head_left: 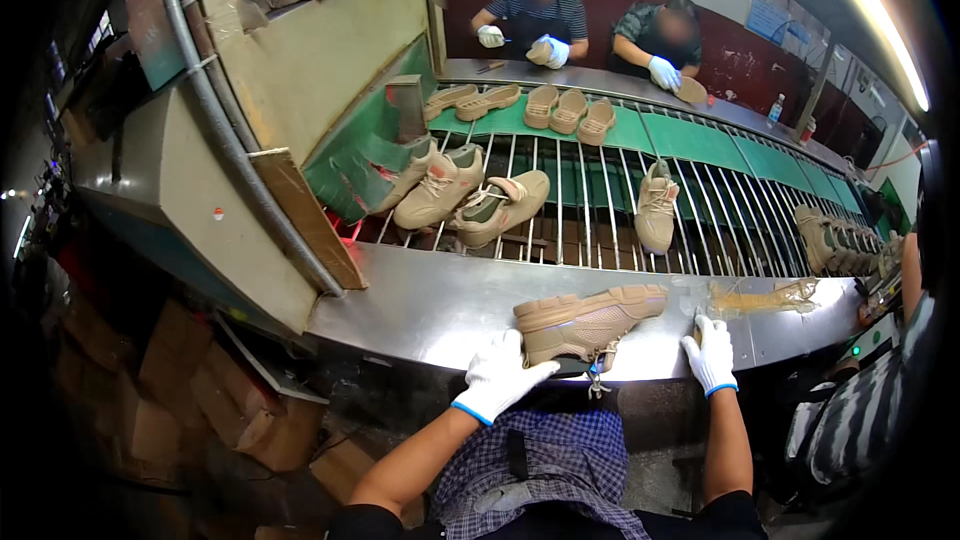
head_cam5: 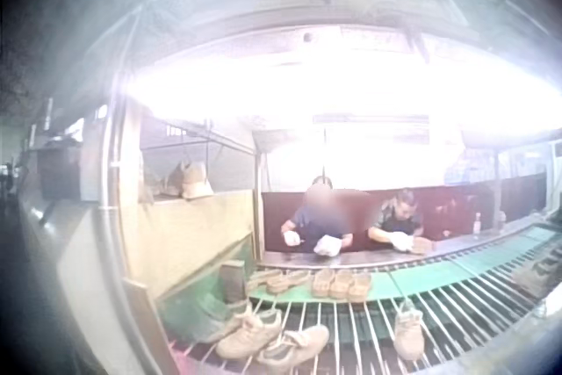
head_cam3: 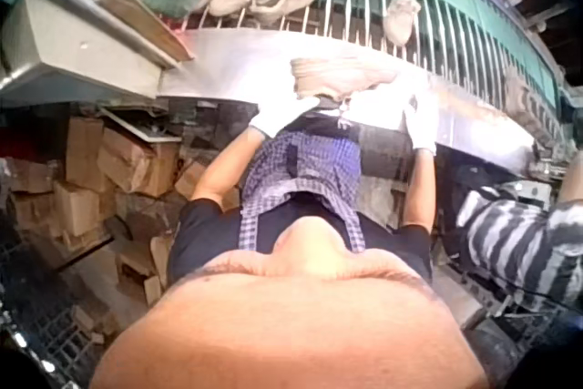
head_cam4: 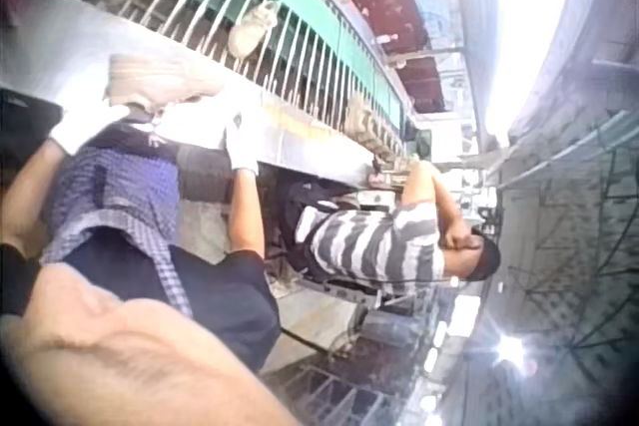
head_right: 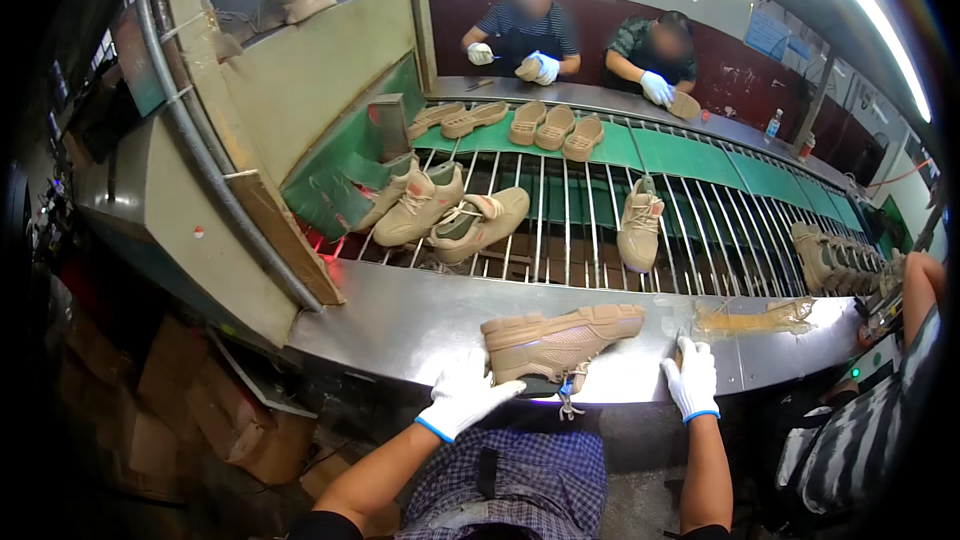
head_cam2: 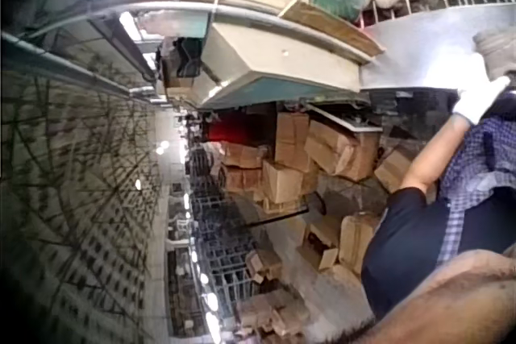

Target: The person handles a shoe on a workstation, using a knife to trim or scrape the sole and upper while turning the shoe over by hand. The person picks up shoes from a conveyor belt, wipes the soles, and places them back onto the belt one at a time.

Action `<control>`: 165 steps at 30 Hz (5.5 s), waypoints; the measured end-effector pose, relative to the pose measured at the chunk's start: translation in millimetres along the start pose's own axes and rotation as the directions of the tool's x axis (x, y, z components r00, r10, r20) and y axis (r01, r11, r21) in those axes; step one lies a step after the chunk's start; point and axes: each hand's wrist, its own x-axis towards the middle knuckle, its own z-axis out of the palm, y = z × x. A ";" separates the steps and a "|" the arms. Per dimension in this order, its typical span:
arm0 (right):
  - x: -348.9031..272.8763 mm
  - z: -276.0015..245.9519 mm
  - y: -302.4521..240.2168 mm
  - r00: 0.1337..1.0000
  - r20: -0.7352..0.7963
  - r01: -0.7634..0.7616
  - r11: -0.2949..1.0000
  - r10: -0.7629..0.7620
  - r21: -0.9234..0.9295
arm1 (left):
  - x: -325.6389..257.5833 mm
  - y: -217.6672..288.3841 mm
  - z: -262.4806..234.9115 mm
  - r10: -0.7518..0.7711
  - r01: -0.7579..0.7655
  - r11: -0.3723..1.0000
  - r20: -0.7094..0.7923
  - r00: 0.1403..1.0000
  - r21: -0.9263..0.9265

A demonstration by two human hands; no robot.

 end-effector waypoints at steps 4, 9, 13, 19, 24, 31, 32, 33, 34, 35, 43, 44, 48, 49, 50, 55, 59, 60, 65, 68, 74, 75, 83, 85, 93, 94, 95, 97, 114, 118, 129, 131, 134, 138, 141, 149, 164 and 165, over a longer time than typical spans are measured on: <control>-11.2 6.8 31.5 0.996 0.087 0.047 0.980 -0.031 -0.195 | -7.8 -19.7 33.7 0.306 -0.327 0.945 -0.422 0.854 0.024; 18.0 -20.4 28.9 0.871 0.434 -0.487 0.284 0.230 0.826 | 29.6 10.7 -14.1 0.522 -0.512 0.852 -0.245 0.817 0.109; -2.8 -73.2 -122.0 0.933 0.337 -0.117 0.775 -0.129 0.620 | 60.0 29.0 -51.9 0.458 -0.480 0.862 0.157 0.875 0.162; 24.4 -93.2 -151.9 0.846 0.429 0.304 0.947 -0.317 0.100 | 48.0 42.1 -41.6 0.422 -0.449 0.877 0.172 0.890 0.172; 47.3 -106.4 -178.2 0.794 0.464 0.472 0.879 -0.393 -0.063 | 39.9 48.2 -24.8 0.384 -0.384 0.918 0.018 0.923 0.097; 10.5 -97.1 -213.4 0.589 0.450 0.713 0.694 -0.672 0.104 | 59.0 23.6 -9.2 0.559 -0.545 0.829 -0.194 0.806 0.122; 9.0 -102.1 -222.0 0.627 0.430 0.650 0.741 -0.649 0.169 | 61.5 18.2 -10.4 0.599 -0.582 0.800 -0.216 0.771 0.145; 8.7 -105.7 -227.2 0.664 0.413 0.583 0.777 -0.624 0.236 | 65.3 14.9 -11.9 0.627 -0.605 0.779 -0.225 0.746 0.164; 9.8 -107.1 -227.7 0.653 0.458 0.554 0.793 -0.603 0.254 | 63.6 11.6 -13.3 0.608 -0.588 0.794 -0.181 0.773 0.154; 8.6 -111.9 -222.5 0.647 0.507 0.514 0.817 -0.570 0.262 | 58.7 16.0 -16.7 0.595 -0.581 0.803 -0.133 0.793 0.134; 37.2 -111.7 -190.0 0.871 0.222 0.396 0.893 -0.439 0.215 | 55.1 19.4 -30.3 0.588 -0.576 0.804 -0.050 0.807 0.151; 38.9 -111.3 -191.6 0.897 0.145 0.378 0.895 -0.417 0.238 | 55.0 20.0 -31.8 0.595 -0.583 0.798 -0.048 0.802 0.155; 43.3 -70.9 -151.7 0.882 0.369 0.284 0.955 -0.293 0.079 | 58.8 25.9 -45.7 0.589 -0.592 0.788 0.073 0.805 0.172; 38.5 -77.9 -146.7 0.880 0.367 0.295 0.953 -0.302 0.075 | 58.5 20.8 -49.2 0.635 -0.634 0.752 0.063 0.770 0.181; 38.8 -76.9 -142.0 0.896 0.370 0.220 0.969 -0.246 0.112 | 61.3 22.7 -55.8 0.581 -0.588 0.787 0.094 0.808 0.186; 5.8 51.1 -58.9 0.897 -0.070 -0.371 0.830 0.436 0.417 | 69.6 28.2 -76.7 0.485 -0.532 0.819 0.235 0.842 0.213; -3.8 66.1 -68.6 0.919 -0.211 -0.245 0.903 0.332 0.354 | 91.0 79.5 -58.8 0.640 -0.652 0.730 0.133 0.757 0.203; -1.6 59.9 -69.3 0.917 -0.243 -0.222 0.912 0.315 0.344 | 101.4 100.1 -47.6 0.700 -0.698 0.674 0.094 0.708 0.241; -2.1 60.4 -67.2 0.913 -0.226 -0.234 0.890 0.340 0.392 | 141.1 152.6 13.5 0.414 -0.583 0.722 0.442 0.796 0.373; -1.1 54.2 -67.6 0.921 -0.152 -0.259 0.856 0.358 0.447 | 138.3 144.3 6.6 0.491 -0.620 0.714 0.398 0.775 0.327; -6.4 39.3 -67.5 0.938 -0.078 -0.237 0.788 0.338 0.568 | 77.1 147.6 -119.8 0.771 -0.757 0.633 -0.044 0.635 0.163; -8.0 47.7 -63.6 0.937 -0.083 -0.244 0.807 0.339 0.538 | 67.5 132.4 -136.9 0.757 -0.748 0.653 -0.085 0.648 0.119; -2.2 51.1 -110.8 0.978 0.183 -0.201 0.675 0.099 0.710 | 21.1 -5.5 -76.7 0.353 -0.361 0.920 0.078 0.933 0.154; -7.6 44.4 -112.5 0.983 0.182 -0.128 0.705 -0.002 0.698 | 31.5 -1.9 -78.6 0.375 -0.379 0.925 0.084 0.923 0.028; 2.0 -69.8 -199.0 0.800 0.516 0.107 0.919 -0.306 0.378 | 91.4 21.2 -65.6 0.450 -0.458 0.887 0.327 0.831 -0.055; 6.6 -69.8 -201.5 0.797 0.522 0.112 0.924 -0.302 0.365 | 95.2 17.3 -63.3 0.474 -0.485 0.873 0.335 0.814 -0.055; 13.6 -78.0 -198.7 0.806 0.542 0.066 0.945 -0.239 0.319 | 92.9 13.9 -65.4 0.490 -0.508 0.861 0.325 0.809 -0.034; 15.0 -57.4 -147.8 0.871 0.368 0.206 0.922 -0.326 0.328 | 82.7 20.7 -68.7 0.520 -0.546 0.838 0.331 0.788 -0.016; 11.1 16.6 -129.2 0.848 0.528 -0.425 0.538 -0.044 0.728 | 127.8 103.0 -27.0 0.256 -0.417 0.870 0.479 0.840 0.265; 10.8 39.9 -127.3 0.923 0.365 -0.198 0.669 -0.119 0.716 | 129.8 101.5 -17.0 0.348 -0.476 0.810 0.373 0.860 0.342; 9.2 -11.6 -178.2 0.955 0.235 0.012 0.814 -0.181 0.580 | 133.0 86.4 -8.7 0.381 -0.438 0.740 0.218 0.899 0.510; 23.7 -22.4 -164.2 0.920 0.337 -0.007 0.851 -0.201 0.525 | 125.9 91.6 -13.5 0.337 -0.417 0.736 0.245 0.909 0.534; 34.9 -25.1 -138.7 0.919 0.392 -0.172 0.861 -0.034 0.479 | 124.0 89.8 -17.4 0.337 -0.420 0.786 0.255 0.906 0.453; 11.7 -2.1 -129.5 0.917 0.397 -0.265 0.812 0.045 0.520 | 111.7 101.2 -21.2 0.272 -0.389 0.815 0.307 0.912 0.431; -0.3 2.4 -122.9 0.920 0.388 -0.235 0.866 0.052 0.442 | 102.2 93.2 -26.2 0.263 -0.387 0.806 0.316 0.912 0.447; -2.8 0.2 -50.5 0.904 0.350 -0.367 0.867 0.246 0.338 | 76.7 63.8 -53.8 0.376 -0.558 0.713 0.439 0.816 0.425; 27.6 46.9 -131.3 0.820 0.327 -0.110 0.431 -0.470 0.896 | 78.0 60.4 -47.1 0.623 -0.736 0.656 0.431 0.653 0.166; 29.3 39.0 -127.8 0.793 0.326 -0.074 0.451 -0.514 0.889 | 77.3 58.4 -47.5 0.651 -0.755 0.640 0.422 0.631 0.142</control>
